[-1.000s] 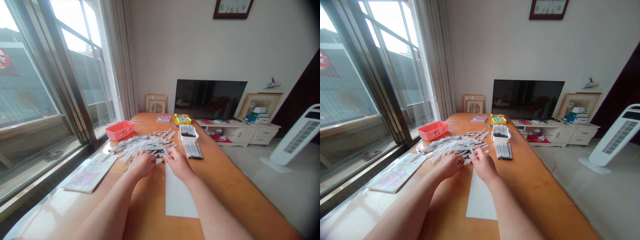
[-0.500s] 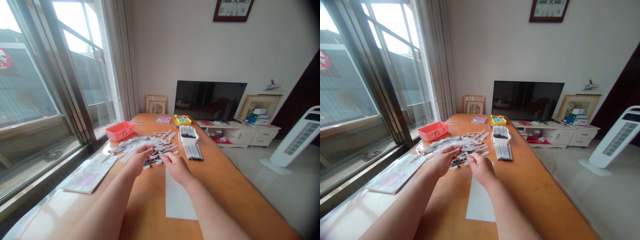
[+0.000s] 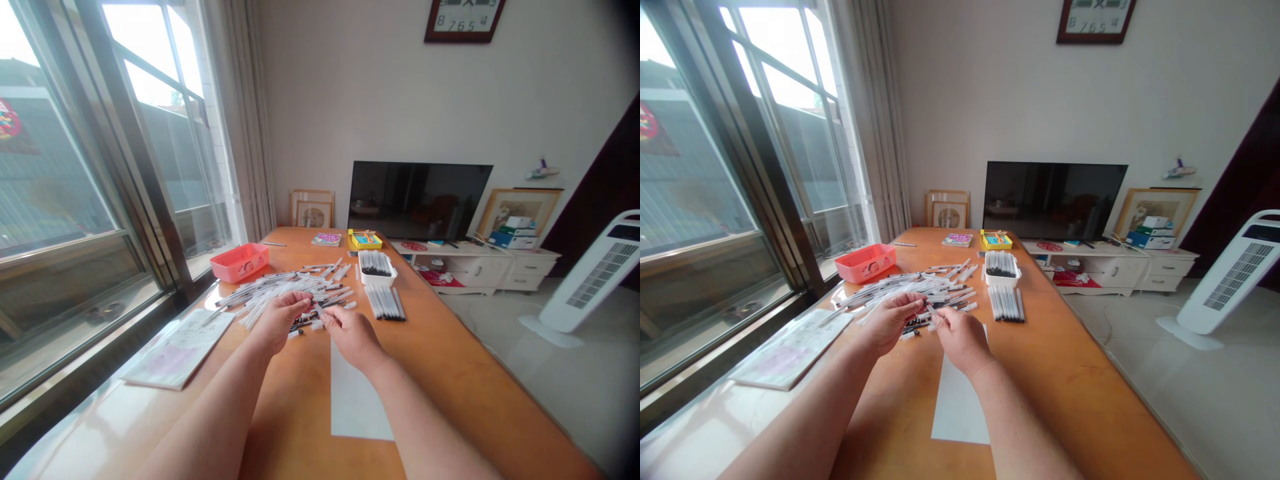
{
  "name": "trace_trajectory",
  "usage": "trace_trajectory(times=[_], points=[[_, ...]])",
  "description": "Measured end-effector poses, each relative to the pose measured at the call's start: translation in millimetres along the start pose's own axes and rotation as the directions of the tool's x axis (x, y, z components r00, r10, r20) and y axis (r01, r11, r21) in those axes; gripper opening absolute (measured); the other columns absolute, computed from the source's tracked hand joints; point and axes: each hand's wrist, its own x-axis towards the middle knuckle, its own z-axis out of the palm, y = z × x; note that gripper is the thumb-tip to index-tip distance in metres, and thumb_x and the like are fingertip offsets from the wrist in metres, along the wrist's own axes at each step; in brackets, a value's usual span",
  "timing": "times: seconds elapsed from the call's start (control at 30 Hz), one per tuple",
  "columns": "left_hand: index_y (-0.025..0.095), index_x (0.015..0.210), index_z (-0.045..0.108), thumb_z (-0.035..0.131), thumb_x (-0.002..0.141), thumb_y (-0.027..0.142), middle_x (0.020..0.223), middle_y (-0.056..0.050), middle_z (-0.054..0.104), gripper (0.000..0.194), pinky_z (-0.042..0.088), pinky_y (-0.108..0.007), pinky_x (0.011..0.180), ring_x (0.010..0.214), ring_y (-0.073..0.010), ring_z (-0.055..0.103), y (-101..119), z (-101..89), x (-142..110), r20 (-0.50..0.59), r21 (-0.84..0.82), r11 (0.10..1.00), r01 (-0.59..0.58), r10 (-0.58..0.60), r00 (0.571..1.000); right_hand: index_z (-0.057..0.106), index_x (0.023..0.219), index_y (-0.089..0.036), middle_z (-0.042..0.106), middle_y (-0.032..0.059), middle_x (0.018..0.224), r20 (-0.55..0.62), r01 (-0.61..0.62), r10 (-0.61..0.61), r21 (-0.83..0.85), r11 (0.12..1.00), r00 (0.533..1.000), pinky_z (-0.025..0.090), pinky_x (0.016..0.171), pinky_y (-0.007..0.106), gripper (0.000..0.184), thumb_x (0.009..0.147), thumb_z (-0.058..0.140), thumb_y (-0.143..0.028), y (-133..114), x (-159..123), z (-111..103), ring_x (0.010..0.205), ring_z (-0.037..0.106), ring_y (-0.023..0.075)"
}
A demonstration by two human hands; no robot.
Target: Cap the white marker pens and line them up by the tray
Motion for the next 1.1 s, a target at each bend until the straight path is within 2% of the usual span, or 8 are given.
trace_trajectory(times=[0.43, 0.6, 0.7, 0.83, 0.97, 1.03, 1.1], points=[[0.019, 0.089, 0.076, 0.085, 0.071, 0.040, 0.086, -0.005, 0.073, 0.029, 0.047, -0.032, 0.082, 0.082, -0.0193, 0.063, 10, 12.6, -10, 0.021, 0.145, 0.988, -0.044, 0.042, 0.999, 0.075, 0.099, -0.028, 0.066, -0.0009, 0.069, -0.006, -0.025, 0.025, 0.012, 1.000, 1.000, 0.035, 0.060, 0.026, 0.031, 0.099, 0.051, -0.049, 3, -1, 2, 0.064, 0.058, 0.0169], [0.019, 0.089, 0.075, 0.084, 0.073, 0.040, 0.087, -0.005, 0.073, 0.027, 0.048, -0.033, 0.082, 0.083, -0.0198, 0.064, 14, 12.6, -12, 0.064, 0.151, 0.987, -0.047, 0.038, 0.997, 0.069, 0.086, -0.022, 0.063, -0.0010, 0.069, 0.064, -0.089, 0.076, 0.240, 0.967, 0.995, 0.037, 0.059, 0.025, 0.037, 0.099, 0.050, -0.052, 4, 1, 8, 0.063, 0.053, 0.0149], [0.018, 0.091, 0.075, 0.084, 0.074, 0.040, 0.089, -0.006, 0.074, 0.029, 0.048, -0.034, 0.084, 0.084, -0.0203, 0.065, 15, 8.5, -10, 0.080, 0.106, 0.994, -0.039, 0.031, 0.996, 0.068, 0.088, -0.021, 0.063, -0.0013, 0.070, 0.107, -0.123, 0.091, 0.351, 0.928, 0.990, 0.038, 0.057, 0.024, 0.039, 0.099, 0.050, -0.053, 3, 3, 11, 0.062, 0.052, 0.0140], [0.020, 0.100, 0.074, 0.080, 0.078, 0.046, 0.089, -0.006, 0.074, 0.035, 0.048, -0.034, 0.084, 0.085, -0.0211, 0.067, 12, 6.7, -9, 0.021, 0.029, 0.999, -0.016, 0.015, 1.000, 0.071, 0.094, -0.022, 0.065, -0.0011, 0.070, 0.055, -0.075, 0.062, 0.278, 0.958, 0.997, 0.037, 0.058, 0.025, 0.037, 0.099, 0.050, -0.052, -2, 1, 9, 0.062, 0.054, 0.0147], [0.020, 0.077, 0.067, 0.077, 0.080, 0.055, 0.073, -0.002, 0.068, 0.036, 0.044, -0.029, 0.069, 0.068, -0.0159, 0.060, 11, 10.9, -10, -0.045, 0.111, 0.994, 0.000, 0.005, 0.999, 0.073, 0.099, -0.025, 0.070, -0.0001, 0.074, 0.020, -0.031, 0.028, 0.187, 0.982, 0.999, 0.037, 0.060, 0.025, 0.033, 0.100, 0.051, -0.049, -9, -2, 4, 0.067, 0.059, 0.0163], [0.020, 0.069, 0.062, 0.079, 0.078, 0.054, 0.065, 0.000, 0.062, 0.039, 0.040, -0.027, 0.062, 0.061, -0.0131, 0.053, 11, 12.7, -11, -0.026, 0.134, 0.991, -0.015, 0.019, 0.999, 0.074, 0.099, -0.026, 0.070, 0.0002, 0.077, 0.019, -0.020, 0.017, 0.169, 0.985, 1.000, 0.037, 0.060, 0.025, 0.032, 0.100, 0.051, -0.048, -10, -3, 4, 0.068, 0.059, 0.0164], [0.019, 0.069, 0.062, 0.081, 0.077, 0.051, 0.063, 0.001, 0.059, 0.038, 0.040, -0.027, 0.062, 0.061, -0.0128, 0.052, 12, 13.1, -11, 0.007, 0.122, 0.992, -0.015, 0.014, 1.000, 0.073, 0.096, -0.025, 0.069, 0.0001, 0.075, 0.033, -0.018, 0.012, 0.186, 0.982, 0.999, 0.038, 0.059, 0.025, 0.033, 0.100, 0.050, -0.048, -8, -2, 5, 0.067, 0.059, 0.0160]])
